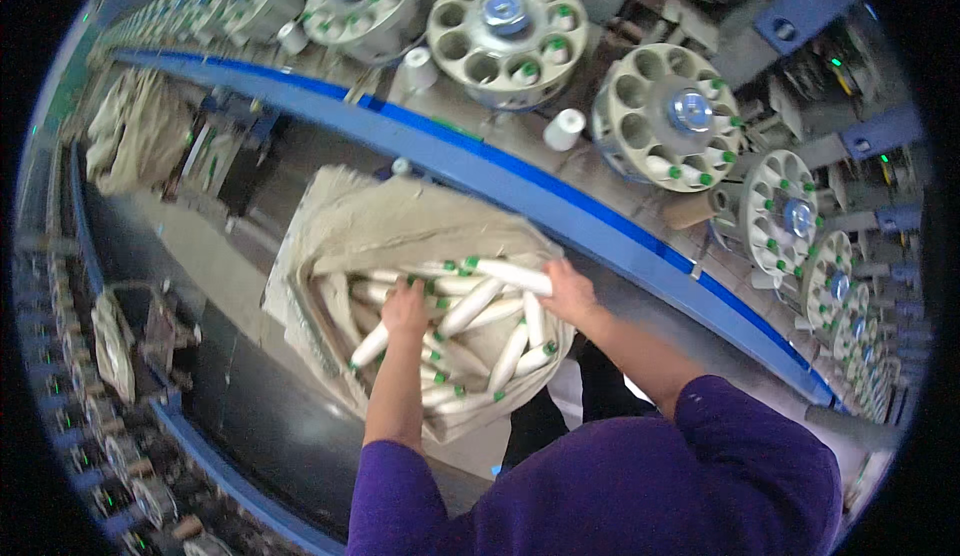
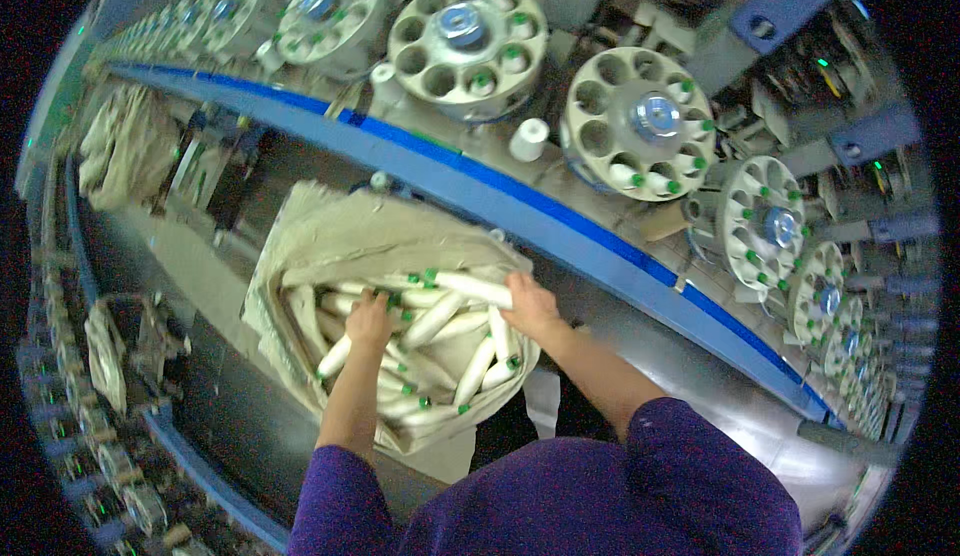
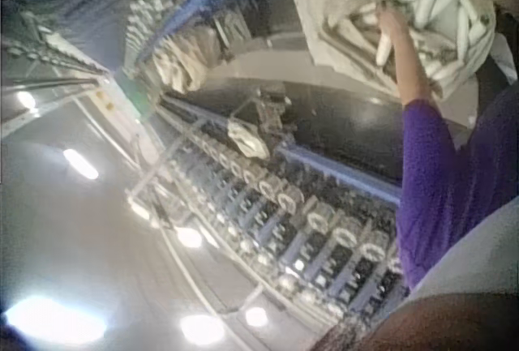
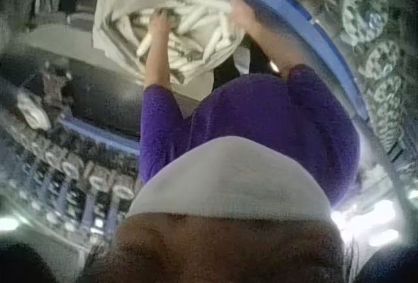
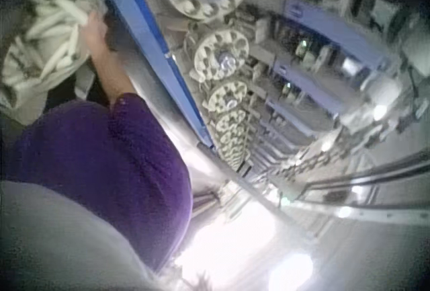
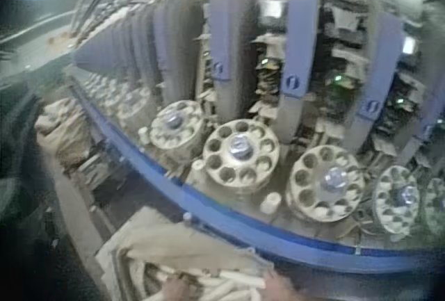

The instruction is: The person loads white thread spools with green tips into circular holders on a row of textile machines. They repeatedly take spools from a cloth bag, place them into empty slots, and move along the line to continue loading.

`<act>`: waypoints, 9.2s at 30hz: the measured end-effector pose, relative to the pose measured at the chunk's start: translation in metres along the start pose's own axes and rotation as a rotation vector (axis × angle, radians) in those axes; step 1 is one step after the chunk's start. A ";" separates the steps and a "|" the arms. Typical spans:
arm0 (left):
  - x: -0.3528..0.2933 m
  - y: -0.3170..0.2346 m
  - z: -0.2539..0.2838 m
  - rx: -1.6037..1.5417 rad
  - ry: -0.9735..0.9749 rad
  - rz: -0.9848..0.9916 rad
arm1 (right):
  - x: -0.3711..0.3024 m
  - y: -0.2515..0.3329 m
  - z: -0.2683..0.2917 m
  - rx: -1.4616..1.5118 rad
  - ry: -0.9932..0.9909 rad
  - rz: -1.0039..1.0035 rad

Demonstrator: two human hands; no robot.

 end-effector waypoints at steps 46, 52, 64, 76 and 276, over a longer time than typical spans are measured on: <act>0.068 -0.187 0.346 -2.079 -0.131 -0.712 | 0.052 -0.011 0.322 1.298 0.109 0.190; 0.078 -0.167 0.349 -2.098 -0.146 -0.666 | 0.037 -0.047 0.352 2.553 -0.480 0.085; 0.106 -0.152 0.349 -2.080 -0.024 -0.718 | 0.042 -0.004 0.307 1.784 0.086 -0.034; 0.133 -0.187 0.339 -2.081 0.089 -0.740 | 0.046 -0.025 0.321 2.422 0.038 0.366; 0.300 0.080 0.406 -2.125 -0.001 -0.609 | 0.272 0.264 0.200 0.800 0.002 0.281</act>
Point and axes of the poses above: each hand's wrist, its own x-axis towards the middle knuckle, its own z-axis out of the back of the hand, y = z × x, the point moved 1 cm from there along x, towards the middle knuckle, and after that the axes turned 11 degrees about x, right-handed, at the moved point
